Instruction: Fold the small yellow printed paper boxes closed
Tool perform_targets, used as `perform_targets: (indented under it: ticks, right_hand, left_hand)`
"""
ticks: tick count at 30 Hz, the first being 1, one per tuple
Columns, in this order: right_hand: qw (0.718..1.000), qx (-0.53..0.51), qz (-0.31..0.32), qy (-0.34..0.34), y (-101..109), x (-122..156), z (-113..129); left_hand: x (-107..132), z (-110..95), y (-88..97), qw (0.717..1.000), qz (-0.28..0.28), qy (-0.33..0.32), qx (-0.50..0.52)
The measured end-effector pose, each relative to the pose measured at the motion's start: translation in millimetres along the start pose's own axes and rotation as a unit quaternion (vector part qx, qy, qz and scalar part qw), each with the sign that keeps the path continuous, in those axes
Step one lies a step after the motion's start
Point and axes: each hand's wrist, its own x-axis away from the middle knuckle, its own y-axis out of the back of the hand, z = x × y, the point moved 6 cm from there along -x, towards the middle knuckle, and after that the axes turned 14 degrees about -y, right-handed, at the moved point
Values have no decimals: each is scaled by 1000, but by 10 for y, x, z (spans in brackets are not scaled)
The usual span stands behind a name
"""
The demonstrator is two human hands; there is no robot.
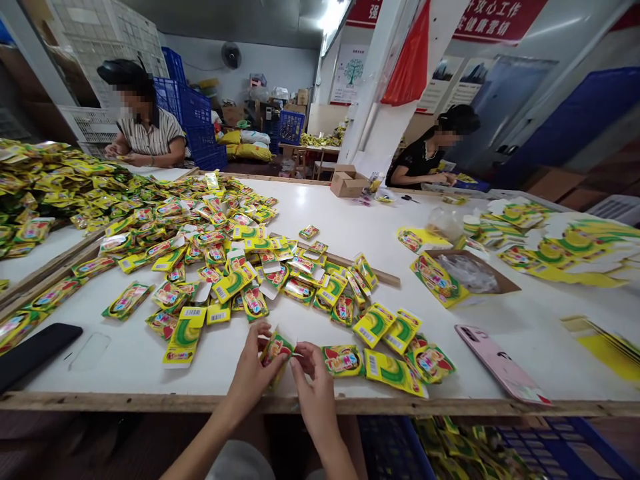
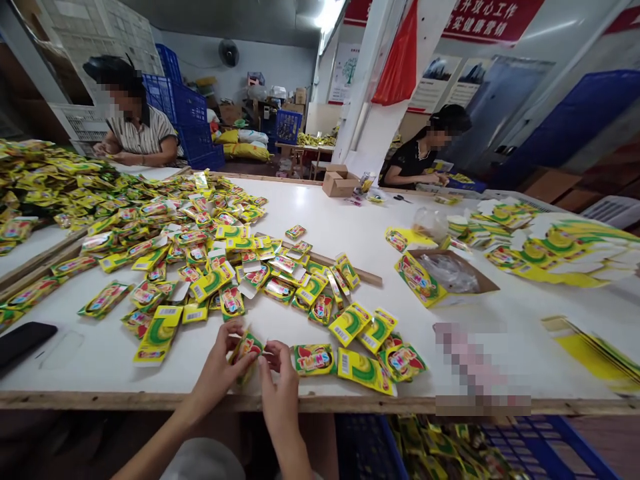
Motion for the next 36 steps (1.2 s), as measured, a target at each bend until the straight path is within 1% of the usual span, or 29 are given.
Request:
perform_targets:
  ticks: [2, 4, 8, 11, 13, 16, 18, 20, 23, 25, 27, 30, 36]
  right_hand:
    - [999, -24, 23, -8, -60, -12, -5]
    - [999, -23, 39, -3, -77, -29, 8]
    - [996, 13, 88, 24, -58, -90, 96]
    - [990, 53, 123, 36, -38, -165, 203]
    - [988, 70, 131, 51, -17, -218, 286]
    - [986, 74, 124, 82, 4, -265, 371]
    - [987, 60, 118, 87, -2, -269, 359]
    - [992, 26, 100, 69, -1, -262, 296]
    - [996, -23, 69, 45, 17, -231, 206]
    - [995, -13, 79, 59, 7, -195, 215]
    - [991, 15, 105, 79, -18, -153, 258]
    - [990, 26, 111, 86, -28, -109, 312]
    - [995, 57, 66, 55, -75, -142, 328]
  left_hand:
    - [88, -4, -13, 998, 2, 21, 67]
    - [119, -20, -2, 995, 14, 27, 98]
    - [71, -28, 44, 991, 56, 38, 118]
    - [11, -51, 57, 986, 85, 33, 138]
    - [-19, -83, 60, 985, 96, 18, 141]
    - [-32, -126, 54, 987, 107, -3, 121]
    - [-28, -157, 51, 990, 101, -23, 97]
    - [-14, -191, 43, 992, 83, -46, 86]
    - [18, -232, 20, 991, 54, -59, 112]
    - [36, -268, 6, 991, 53, -71, 104]
    - [45, -307, 7, 993, 60, -83, 67]
    - [46, -325, 41, 996, 48, -70, 37]
    - [2, -275, 62, 999, 17, -20, 31]
